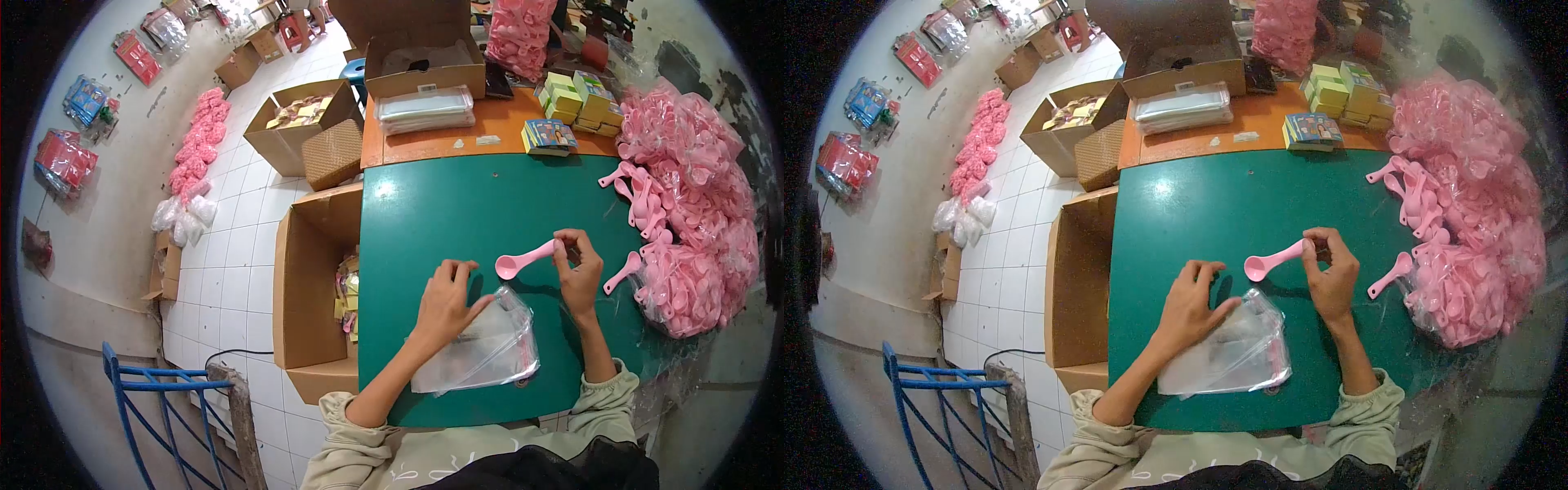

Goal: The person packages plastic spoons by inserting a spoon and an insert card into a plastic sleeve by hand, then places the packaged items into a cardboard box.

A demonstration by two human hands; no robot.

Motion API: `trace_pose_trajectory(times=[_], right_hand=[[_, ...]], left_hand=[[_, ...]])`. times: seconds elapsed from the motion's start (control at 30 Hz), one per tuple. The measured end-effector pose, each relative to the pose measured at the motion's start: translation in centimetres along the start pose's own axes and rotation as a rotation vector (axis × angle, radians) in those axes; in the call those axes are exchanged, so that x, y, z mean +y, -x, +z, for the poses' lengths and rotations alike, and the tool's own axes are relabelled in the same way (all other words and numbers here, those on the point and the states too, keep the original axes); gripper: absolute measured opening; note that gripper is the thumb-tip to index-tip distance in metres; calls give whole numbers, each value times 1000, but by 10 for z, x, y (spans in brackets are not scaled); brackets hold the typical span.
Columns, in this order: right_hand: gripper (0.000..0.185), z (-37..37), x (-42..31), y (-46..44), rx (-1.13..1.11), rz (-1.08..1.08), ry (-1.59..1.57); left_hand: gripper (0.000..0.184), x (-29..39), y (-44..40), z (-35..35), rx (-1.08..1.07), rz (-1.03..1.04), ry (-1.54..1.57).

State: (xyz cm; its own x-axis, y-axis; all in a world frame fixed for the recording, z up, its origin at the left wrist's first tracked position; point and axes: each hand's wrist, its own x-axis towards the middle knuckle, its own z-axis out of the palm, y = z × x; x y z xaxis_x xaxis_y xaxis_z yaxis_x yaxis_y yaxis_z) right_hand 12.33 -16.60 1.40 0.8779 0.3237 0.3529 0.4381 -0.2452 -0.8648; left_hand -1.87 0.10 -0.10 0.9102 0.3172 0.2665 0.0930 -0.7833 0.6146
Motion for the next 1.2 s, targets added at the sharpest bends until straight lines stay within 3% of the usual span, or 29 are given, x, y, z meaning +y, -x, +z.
trace_pose_trajectory(times=[0.1,0.2,0.3,0.5,0.6,0.7,0.9,1.2], right_hand=[[10,-2,1,0,11,-8,28],[10,-3,4,-1,21,-6,34],[10,-2,4,0,15,-11,37],[11,-1,1,2,-15,15,-47],[11,2,-2,4,-17,15,-149],[11,3,-3,5,-33,-1,-229],[13,7,-10,12,-48,-13,-307],[13,8,-9,15,-119,-9,-340]], left_hand=[[45,-2,6,-4,-176,-9,120],[40,4,9,-16,-368,37,-3],[34,-8,11,-6,-406,102,8],[19,-10,9,-6,-242,29,249],[20,-17,6,0,-248,-240,784],[27,-17,2,-7,-267,-382,888],[42,-19,0,-7,-295,-411,1009],[39,-14,-2,-12,-326,-405,954]])
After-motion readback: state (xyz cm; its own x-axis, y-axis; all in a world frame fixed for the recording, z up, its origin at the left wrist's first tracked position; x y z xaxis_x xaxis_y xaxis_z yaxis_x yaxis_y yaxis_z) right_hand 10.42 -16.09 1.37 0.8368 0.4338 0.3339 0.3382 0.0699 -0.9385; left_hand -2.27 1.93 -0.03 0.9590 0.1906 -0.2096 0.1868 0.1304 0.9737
